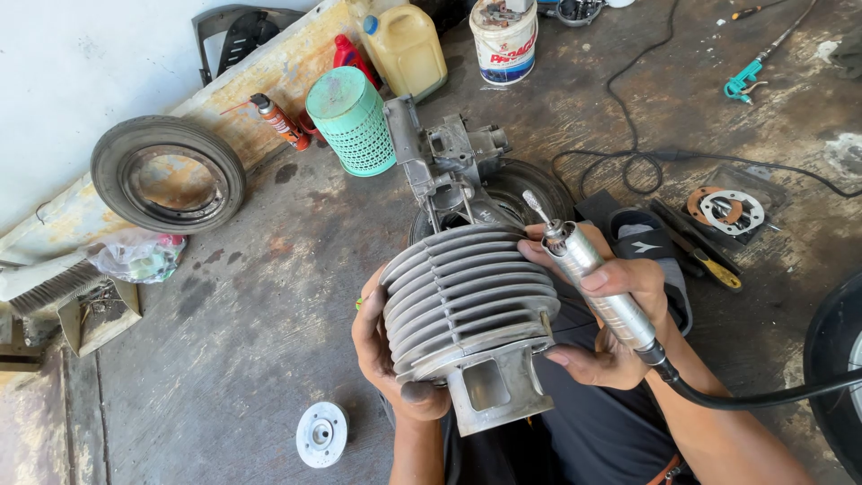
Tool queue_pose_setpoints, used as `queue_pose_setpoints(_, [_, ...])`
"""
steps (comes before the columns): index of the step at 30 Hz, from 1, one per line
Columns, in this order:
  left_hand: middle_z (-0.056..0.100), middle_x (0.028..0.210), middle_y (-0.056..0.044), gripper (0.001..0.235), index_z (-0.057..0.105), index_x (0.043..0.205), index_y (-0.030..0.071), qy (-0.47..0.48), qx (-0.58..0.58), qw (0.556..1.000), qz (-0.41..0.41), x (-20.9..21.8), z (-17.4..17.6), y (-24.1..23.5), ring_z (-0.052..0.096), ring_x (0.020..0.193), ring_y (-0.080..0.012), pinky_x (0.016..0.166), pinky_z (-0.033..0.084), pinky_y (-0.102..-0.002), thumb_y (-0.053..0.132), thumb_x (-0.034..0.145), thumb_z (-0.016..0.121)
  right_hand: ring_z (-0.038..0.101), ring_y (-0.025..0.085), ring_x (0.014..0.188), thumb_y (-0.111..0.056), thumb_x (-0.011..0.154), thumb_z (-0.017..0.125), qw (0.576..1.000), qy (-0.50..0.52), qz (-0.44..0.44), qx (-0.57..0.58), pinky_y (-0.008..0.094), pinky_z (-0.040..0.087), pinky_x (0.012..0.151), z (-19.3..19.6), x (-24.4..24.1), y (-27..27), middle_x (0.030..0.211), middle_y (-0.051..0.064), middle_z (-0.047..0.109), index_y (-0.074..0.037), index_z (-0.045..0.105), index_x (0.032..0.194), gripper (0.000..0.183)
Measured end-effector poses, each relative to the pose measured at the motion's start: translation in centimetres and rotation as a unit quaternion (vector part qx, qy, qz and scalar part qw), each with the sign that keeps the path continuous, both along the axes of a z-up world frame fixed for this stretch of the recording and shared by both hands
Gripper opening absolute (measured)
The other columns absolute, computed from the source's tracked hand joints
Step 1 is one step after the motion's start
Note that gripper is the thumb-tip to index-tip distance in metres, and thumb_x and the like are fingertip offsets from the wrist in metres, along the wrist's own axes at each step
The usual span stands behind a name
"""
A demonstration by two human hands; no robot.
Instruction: The person uses a pneumatic rotary tool to grind and smooth the surfaces of a metal engine cylinder head. They hold the part with one hand while operating the tool with the other, rotating the cylinder to access different areas for grinding.
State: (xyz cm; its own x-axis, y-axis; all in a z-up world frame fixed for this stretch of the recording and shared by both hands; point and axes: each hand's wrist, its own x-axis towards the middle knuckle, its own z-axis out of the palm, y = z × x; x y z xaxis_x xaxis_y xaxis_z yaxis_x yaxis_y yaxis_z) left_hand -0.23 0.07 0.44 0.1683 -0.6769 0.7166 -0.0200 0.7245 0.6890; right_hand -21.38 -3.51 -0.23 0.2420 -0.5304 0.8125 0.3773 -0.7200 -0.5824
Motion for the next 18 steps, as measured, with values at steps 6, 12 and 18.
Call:
queue_pose_setpoints(6, [0.045,0.153,-0.021,0.083,0.042,0.151,0.020,0.006,0.007,1.000,-0.001,0.35,-0.63,0.28,0.053,0.140,-0.0396,0.120,0.051,-0.059,0.085,0.103,0.057,0.048,0.052,0.143,0.002,0.070,0.076,1.000,0.018,-0.013,-0.009,0.069,0.050,0.122,0.20,-0.02,-0.01,0.148,0.033,0.038,-0.023,0.038,0.134,0.079])
queue_pose_setpoints(12, [0.048,0.151,-0.021,0.084,0.043,0.149,0.018,-0.005,0.016,1.000,0.022,0.42,-0.59,0.59,0.055,0.139,-0.0372,0.119,0.051,-0.055,0.087,0.102,0.054,0.047,0.052,0.144,0.000,0.073,0.077,0.999,0.027,-0.021,-0.006,0.068,0.051,0.122,-0.03,0.07,0.17,0.152,0.032,0.035,-0.022,0.038,0.134,0.076])
queue_pose_setpoints(18, [0.045,0.152,-0.021,0.086,0.042,0.149,0.019,0.007,0.014,1.000,0.005,0.56,-1.00,0.35,0.053,0.141,-0.0395,0.120,0.050,-0.058,0.087,0.100,0.058,0.047,0.051,0.144,0.000,0.074,0.077,0.999,0.029,-0.020,-0.012,0.069,0.051,0.123,0.25,0.13,0.06,0.148,0.028,0.038,-0.022,0.040,0.134,0.073])
